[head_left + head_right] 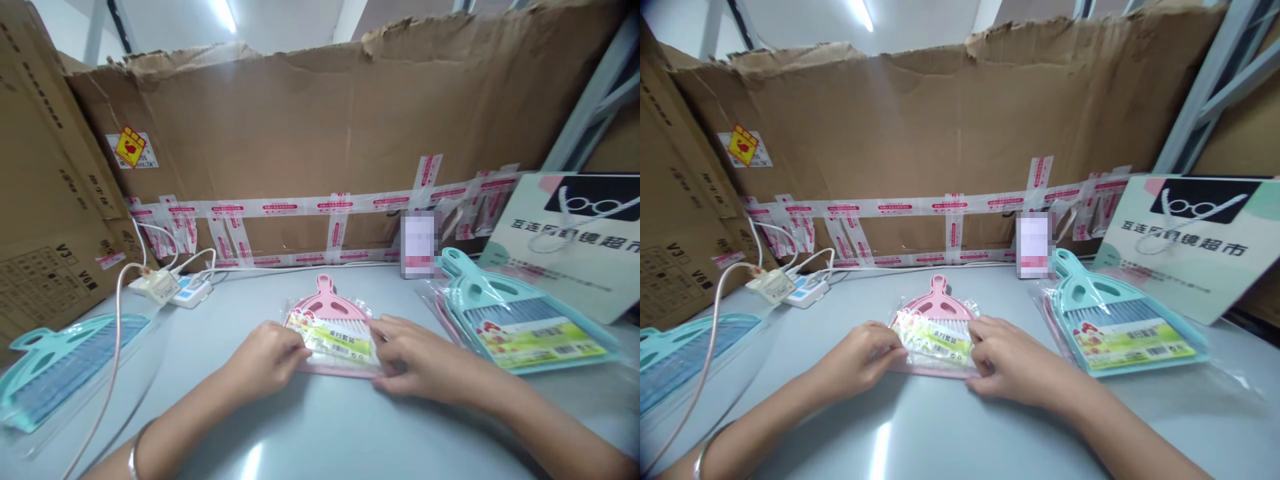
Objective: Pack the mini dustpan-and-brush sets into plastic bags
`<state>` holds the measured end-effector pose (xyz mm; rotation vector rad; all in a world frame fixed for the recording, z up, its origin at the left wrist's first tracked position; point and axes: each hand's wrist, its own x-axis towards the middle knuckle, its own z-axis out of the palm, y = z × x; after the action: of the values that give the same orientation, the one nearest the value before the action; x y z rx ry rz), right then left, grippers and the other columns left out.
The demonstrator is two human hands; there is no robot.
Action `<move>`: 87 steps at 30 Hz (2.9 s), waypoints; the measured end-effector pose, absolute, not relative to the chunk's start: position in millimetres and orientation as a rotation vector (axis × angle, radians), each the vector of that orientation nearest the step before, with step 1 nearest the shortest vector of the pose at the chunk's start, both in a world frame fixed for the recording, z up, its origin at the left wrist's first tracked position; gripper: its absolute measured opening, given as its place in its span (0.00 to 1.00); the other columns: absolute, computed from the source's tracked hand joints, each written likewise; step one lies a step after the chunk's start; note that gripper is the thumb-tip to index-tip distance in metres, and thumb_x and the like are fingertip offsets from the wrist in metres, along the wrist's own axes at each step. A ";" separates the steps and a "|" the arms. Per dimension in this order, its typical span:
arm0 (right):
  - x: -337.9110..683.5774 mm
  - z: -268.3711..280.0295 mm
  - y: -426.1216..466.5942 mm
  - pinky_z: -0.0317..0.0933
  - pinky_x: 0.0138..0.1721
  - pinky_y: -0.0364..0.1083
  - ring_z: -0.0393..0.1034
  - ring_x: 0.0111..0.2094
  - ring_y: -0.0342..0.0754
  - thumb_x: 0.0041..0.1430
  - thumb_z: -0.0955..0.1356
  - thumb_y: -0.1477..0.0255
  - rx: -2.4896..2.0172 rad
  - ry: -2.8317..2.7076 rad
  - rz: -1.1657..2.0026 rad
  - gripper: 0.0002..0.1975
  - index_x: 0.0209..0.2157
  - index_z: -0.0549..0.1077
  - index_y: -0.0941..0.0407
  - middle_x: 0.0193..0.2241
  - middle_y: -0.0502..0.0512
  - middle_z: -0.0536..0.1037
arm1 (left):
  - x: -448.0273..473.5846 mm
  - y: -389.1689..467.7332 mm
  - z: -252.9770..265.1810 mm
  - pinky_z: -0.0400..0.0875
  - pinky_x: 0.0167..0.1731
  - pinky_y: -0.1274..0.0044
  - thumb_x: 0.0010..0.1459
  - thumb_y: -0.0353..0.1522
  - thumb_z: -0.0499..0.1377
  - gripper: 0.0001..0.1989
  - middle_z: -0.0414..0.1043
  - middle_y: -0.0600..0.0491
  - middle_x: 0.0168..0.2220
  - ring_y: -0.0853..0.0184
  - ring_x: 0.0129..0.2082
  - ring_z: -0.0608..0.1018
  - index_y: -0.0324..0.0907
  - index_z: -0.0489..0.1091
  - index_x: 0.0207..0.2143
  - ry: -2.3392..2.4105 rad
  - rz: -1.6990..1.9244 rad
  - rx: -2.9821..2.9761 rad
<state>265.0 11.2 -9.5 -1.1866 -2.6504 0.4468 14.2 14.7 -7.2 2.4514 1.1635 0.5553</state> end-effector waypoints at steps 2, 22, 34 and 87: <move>270.4 -6.9 13.0 0.55 0.38 0.44 0.61 0.37 0.46 0.49 0.67 0.72 -1.160 -2.630 0.701 0.11 0.17 0.63 0.57 0.31 0.51 0.67 | 14.0 12.2 -1.3 0.61 0.29 0.77 0.57 0.34 0.50 0.16 0.67 0.53 0.19 0.70 0.22 0.67 0.39 0.69 0.21 1.176 0.441 2.470; 273.1 -17.2 17.6 0.43 0.22 0.41 0.50 0.22 0.40 0.54 0.61 0.64 -1.529 -2.460 0.938 0.16 0.19 0.53 0.56 0.19 0.46 0.56 | -0.6 20.1 3.0 0.58 0.27 0.78 0.50 0.32 0.54 0.04 0.64 0.55 0.32 0.70 0.28 0.67 0.42 0.65 0.26 1.308 0.108 2.300; 266.1 5.1 9.8 0.56 0.42 0.44 0.65 0.37 0.44 0.56 0.63 0.63 -1.067 -2.351 1.112 0.12 0.27 0.71 0.56 0.34 0.53 0.72 | -4.0 38.8 -7.0 0.61 0.27 0.77 0.53 0.46 0.51 0.19 0.67 0.53 0.31 0.69 0.26 0.68 0.41 0.64 0.39 1.659 0.596 2.064; 239.3 -43.8 34.5 0.67 0.28 0.40 0.73 0.25 0.43 0.42 0.71 0.80 -0.929 -0.641 1.639 0.13 0.32 0.67 0.57 0.25 0.50 0.77 | -2.2 35.7 1.4 0.66 0.37 0.76 0.54 0.39 0.55 0.17 0.63 0.52 0.38 0.68 0.37 0.70 0.45 0.59 0.45 1.375 1.692 1.842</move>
<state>239.3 34.5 -43.8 -0.9291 -0.6412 1.6388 -2.2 35.7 1.4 1.8424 1.3753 1.6923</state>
